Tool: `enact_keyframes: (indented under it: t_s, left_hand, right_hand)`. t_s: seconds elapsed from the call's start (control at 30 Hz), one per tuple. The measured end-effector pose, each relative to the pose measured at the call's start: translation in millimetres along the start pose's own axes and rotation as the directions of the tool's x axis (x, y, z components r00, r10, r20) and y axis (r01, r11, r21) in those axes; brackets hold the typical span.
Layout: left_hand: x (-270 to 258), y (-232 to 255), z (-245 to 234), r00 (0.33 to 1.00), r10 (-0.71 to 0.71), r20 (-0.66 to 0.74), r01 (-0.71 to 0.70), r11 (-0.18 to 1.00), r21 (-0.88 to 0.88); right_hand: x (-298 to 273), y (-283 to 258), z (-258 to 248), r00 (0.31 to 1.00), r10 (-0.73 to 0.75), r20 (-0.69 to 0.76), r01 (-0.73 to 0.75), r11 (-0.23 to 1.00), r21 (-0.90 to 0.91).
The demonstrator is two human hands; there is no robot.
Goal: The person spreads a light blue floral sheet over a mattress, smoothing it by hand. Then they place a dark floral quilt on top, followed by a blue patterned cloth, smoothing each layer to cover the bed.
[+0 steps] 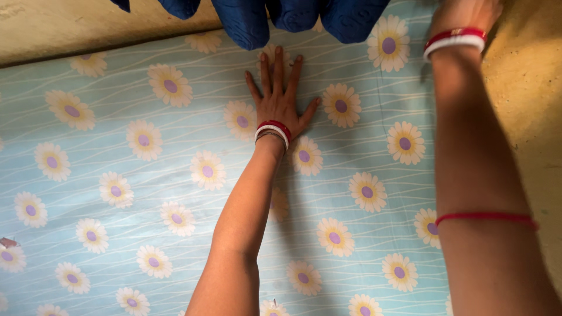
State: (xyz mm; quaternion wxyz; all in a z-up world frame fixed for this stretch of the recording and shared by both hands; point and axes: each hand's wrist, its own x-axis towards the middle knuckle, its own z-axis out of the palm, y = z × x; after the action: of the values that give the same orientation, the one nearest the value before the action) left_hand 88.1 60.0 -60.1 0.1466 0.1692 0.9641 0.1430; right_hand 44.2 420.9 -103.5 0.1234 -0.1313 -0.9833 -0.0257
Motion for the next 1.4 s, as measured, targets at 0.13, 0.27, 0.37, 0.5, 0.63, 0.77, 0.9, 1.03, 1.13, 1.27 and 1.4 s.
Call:
enact_keyframes:
  t_s: [0.13, 0.27, 0.37, 0.5, 0.63, 0.77, 0.9, 1.03, 1.13, 1.27, 1.4]
  left_hand:
    - [3, 3, -4, 1.000, 0.008, -0.024, -0.009, 0.999, -0.036]
    - [-3, 0, 3, 0.999, 0.012, -0.047, -0.014, 1.000, -0.028]
    - [0, 0, 7, 0.997, 0.027, -0.074, -0.029, 0.999, -0.026]
    - [-3, -2, 6, 0.993, 0.067, -0.098, -0.071, 0.997, -0.036]
    - [-10, -5, 6, 0.987, 0.119, -0.109, -0.125, 0.990, -0.057]
    - [-2, -7, 7, 0.985, 0.122, -0.121, -0.131, 0.989, -0.072]
    - [-4, -5, 9, 0.992, 0.089, -0.093, -0.095, 0.993, -0.063]
    - [0, -5, 8, 0.986, 0.105, -0.129, -0.115, 0.991, -0.066]
    - [-6, -7, 9, 0.986, 0.107, -0.124, -0.115, 0.992, -0.057]
    - [-4, -5, 10, 0.984, 0.107, -0.141, -0.115, 0.992, -0.046]
    - [-4, -2, 5, 0.993, 0.083, -0.089, -0.086, 0.996, -0.033]
  right_hand:
    - [-52, -75, -30, 0.863, -0.421, -0.278, 0.477, 0.861, 0.176]
    - [-78, -110, -51, 0.755, -0.648, -0.101, 0.656, 0.741, 0.145]
    - [-49, -82, -52, 0.889, -0.457, -0.041, 0.458, 0.888, 0.040]
    - [-31, -51, -49, 0.943, -0.327, 0.070, 0.309, 0.933, 0.186]
    - [-23, -34, -31, 0.981, -0.022, 0.191, -0.052, 0.927, 0.372]
    - [-13, -23, -7, 0.999, -0.050, -0.010, 0.051, 0.965, 0.258]
    - [-42, -34, -25, 0.971, -0.032, -0.238, 0.096, 0.961, 0.261]
    - [-100, -67, -68, 0.989, 0.073, 0.132, -0.122, 0.901, 0.417]
    - [-107, -79, -67, 0.984, -0.029, 0.175, -0.024, 0.954, 0.298]
    - [-75, -69, -35, 0.979, 0.029, 0.200, -0.091, 0.946, 0.310]
    - [-47, -64, -17, 0.984, 0.071, 0.166, -0.123, 0.936, 0.330]
